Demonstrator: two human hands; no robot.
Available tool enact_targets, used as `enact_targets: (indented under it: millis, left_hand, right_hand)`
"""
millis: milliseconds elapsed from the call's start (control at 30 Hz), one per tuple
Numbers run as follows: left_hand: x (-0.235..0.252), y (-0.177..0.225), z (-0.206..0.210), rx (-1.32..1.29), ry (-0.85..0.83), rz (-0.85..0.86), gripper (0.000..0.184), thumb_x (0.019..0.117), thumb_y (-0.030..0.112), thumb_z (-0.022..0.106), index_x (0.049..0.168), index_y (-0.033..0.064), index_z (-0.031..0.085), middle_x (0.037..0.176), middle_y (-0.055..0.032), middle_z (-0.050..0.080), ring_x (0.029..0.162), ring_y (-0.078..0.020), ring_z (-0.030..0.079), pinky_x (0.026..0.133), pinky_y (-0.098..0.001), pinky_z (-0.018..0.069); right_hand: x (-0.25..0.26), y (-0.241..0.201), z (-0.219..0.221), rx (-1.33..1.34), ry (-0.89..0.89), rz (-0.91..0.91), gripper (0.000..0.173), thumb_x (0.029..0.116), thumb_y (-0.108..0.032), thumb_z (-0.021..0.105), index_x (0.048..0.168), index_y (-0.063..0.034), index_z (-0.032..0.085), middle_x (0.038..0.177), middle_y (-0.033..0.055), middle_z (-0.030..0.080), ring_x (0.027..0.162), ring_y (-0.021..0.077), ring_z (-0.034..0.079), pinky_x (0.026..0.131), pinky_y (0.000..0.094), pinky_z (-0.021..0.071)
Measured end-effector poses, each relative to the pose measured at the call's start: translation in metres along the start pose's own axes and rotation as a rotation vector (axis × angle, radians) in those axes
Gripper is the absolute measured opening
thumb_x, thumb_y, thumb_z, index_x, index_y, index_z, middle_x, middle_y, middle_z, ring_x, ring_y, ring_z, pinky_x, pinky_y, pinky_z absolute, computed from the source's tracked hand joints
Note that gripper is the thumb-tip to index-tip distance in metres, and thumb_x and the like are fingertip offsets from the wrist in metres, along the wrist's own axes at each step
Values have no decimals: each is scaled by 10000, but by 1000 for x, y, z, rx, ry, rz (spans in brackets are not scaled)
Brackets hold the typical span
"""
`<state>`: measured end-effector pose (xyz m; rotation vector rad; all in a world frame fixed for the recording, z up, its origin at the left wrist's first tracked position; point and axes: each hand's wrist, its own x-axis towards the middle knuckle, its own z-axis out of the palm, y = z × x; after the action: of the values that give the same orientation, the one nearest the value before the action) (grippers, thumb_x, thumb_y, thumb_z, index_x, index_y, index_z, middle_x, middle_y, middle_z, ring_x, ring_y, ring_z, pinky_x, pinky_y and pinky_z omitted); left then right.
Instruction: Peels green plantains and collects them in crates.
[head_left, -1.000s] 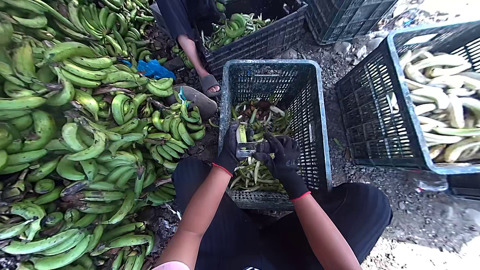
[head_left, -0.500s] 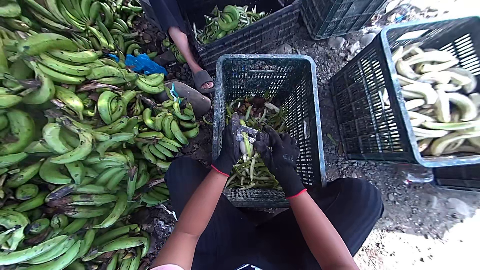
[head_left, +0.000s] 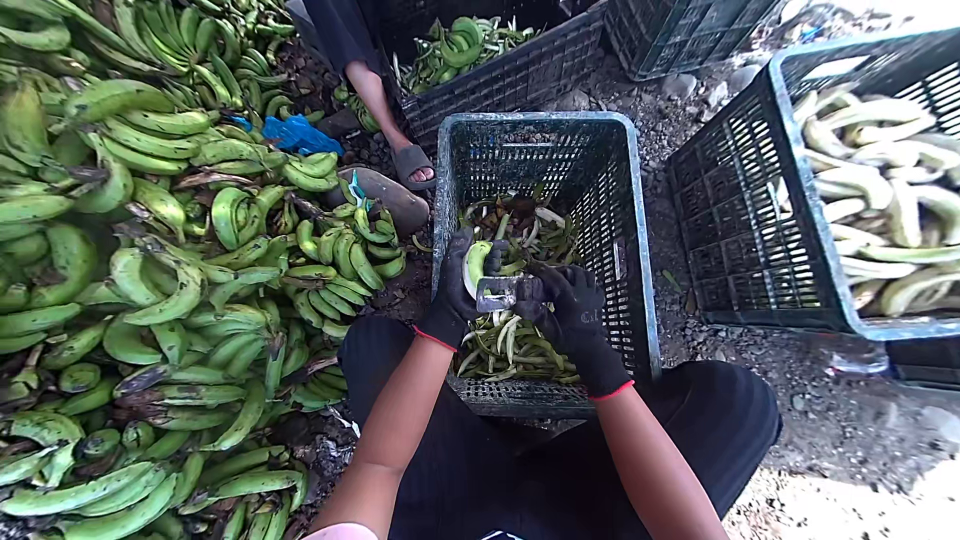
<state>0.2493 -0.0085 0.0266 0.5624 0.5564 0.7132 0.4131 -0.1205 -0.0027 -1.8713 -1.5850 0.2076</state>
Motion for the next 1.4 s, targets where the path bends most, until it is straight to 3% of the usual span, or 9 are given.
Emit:
enact_targets:
  millis: [167,333,500,700,867,933,1000,1233,1400]
  left_hand:
    - [0,1,-4,28,84,-19,456,1070,450,307,1085,114,614,757,8,605,581,-69,588,534,-212,537]
    - [-6,-17,7,710,279,230,648,1060,622,239,1281,170,648,968,-67,689,749,-137,634,641,-336,552]
    - [-7,-26,15,1091,179,446,572,1114,402,167,1425,85,529,1327,-127,614,1188,-205,597,1028,-445,484]
    - [-14,-26,21,1286,115,367,535,1124,328,242,1482,0,466,1422,-222,553,1312,-301,540,1117,-483,407]
    - [-11,-35,24,1158,-24,290,510,1111,292,255,1423,-12,520,1227,-193,658,1096,-242,650,978,-432,514]
    - [-5,-29,21,757,5,203,517,1104,368,189,1353,113,563,930,-47,688,751,-110,655,677,-287,572]
    - [-6,-15,18,378,8,96,515,1092,514,242,1249,200,618,859,-1,687,649,-76,638,555,-228,552]
    - [8,7,4,282,55,124,546,1100,413,249,1205,44,637,823,-59,681,587,-93,624,511,-217,539]
    - [-1,-3,11,755,123,237,595,1102,469,197,1272,150,669,952,-53,708,687,-119,635,602,-301,551]
  right_hand:
    - [-3,-3,9,-16,33,-17,843,846,-850,397,1302,-215,714,1167,226,676,1097,487,609,823,679,452]
    - [-1,-15,-1,120,-271,377,709,946,-716,413,1368,-198,651,1296,215,623,1212,444,569,925,690,443]
    - [0,-14,-1,322,-295,491,600,1052,-596,371,1218,-107,676,1030,155,692,964,336,652,809,603,490]
    - [2,-7,-5,346,-373,542,631,1080,-565,287,1243,-65,636,1058,195,686,991,368,655,833,621,488]
    - [3,2,2,371,-277,493,639,1104,-513,198,1403,-87,568,1175,218,672,1068,391,648,881,631,491]
    - [2,2,-1,407,-210,492,743,1047,-652,202,1338,-99,605,1153,176,680,1036,336,652,849,597,501]
    - [0,4,-5,386,-188,423,838,953,-803,242,1283,-147,645,1136,116,694,1037,281,658,859,571,513]
    - [-1,10,-7,122,-179,12,887,834,-888,356,1258,-202,724,1156,190,677,1096,428,619,848,659,471]
    - [2,3,-10,130,-299,232,720,913,-769,438,1284,-213,703,1231,175,650,1166,404,591,903,663,463]
